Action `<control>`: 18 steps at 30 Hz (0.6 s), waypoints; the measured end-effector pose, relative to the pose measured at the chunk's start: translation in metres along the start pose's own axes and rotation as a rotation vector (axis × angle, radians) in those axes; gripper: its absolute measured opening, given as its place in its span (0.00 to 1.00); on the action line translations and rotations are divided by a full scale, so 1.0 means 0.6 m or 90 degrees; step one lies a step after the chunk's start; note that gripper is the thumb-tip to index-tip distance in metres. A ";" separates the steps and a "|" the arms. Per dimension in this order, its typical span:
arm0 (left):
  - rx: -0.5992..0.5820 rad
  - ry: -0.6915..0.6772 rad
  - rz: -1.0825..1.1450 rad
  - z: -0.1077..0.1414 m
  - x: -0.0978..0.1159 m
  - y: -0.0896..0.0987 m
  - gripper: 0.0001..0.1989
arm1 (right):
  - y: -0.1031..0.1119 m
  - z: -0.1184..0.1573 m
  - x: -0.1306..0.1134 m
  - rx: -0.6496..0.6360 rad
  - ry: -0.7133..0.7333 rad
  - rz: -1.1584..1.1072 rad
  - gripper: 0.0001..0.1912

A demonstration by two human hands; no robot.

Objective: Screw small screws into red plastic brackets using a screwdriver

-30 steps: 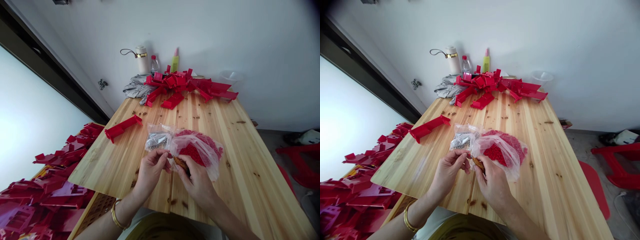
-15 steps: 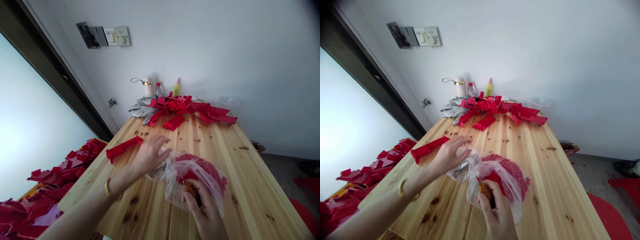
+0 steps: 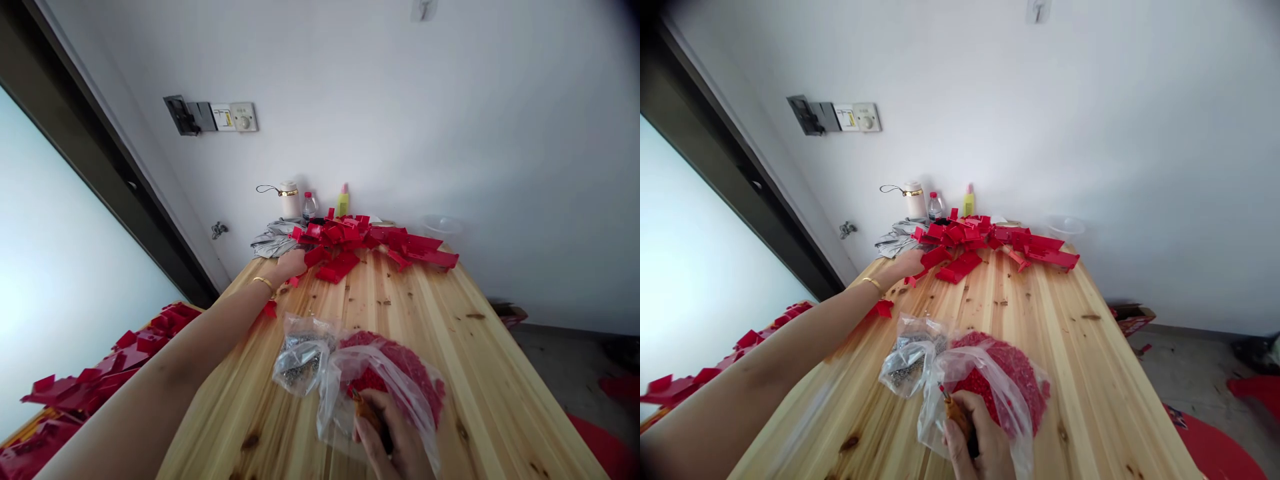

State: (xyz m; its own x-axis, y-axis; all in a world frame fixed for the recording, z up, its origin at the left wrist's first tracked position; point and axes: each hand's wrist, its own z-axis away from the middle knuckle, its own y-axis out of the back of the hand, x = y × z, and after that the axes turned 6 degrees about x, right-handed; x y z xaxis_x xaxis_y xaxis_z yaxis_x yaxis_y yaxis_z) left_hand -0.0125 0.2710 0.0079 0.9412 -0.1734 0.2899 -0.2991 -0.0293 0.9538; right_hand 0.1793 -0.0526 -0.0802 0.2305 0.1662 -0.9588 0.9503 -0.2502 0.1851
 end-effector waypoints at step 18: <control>0.005 -0.052 0.732 0.439 0.067 -0.034 0.16 | 0.000 -0.020 -0.044 -0.017 0.132 0.160 0.11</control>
State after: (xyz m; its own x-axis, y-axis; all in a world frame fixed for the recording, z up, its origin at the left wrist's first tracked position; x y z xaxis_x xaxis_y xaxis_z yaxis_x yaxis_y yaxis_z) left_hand -0.0098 0.0051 -0.0209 0.0987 -0.1642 0.9815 -0.9750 0.1815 0.1284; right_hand 0.1759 -0.0456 -0.0522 0.4940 0.2944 -0.8181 0.8626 -0.2833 0.4190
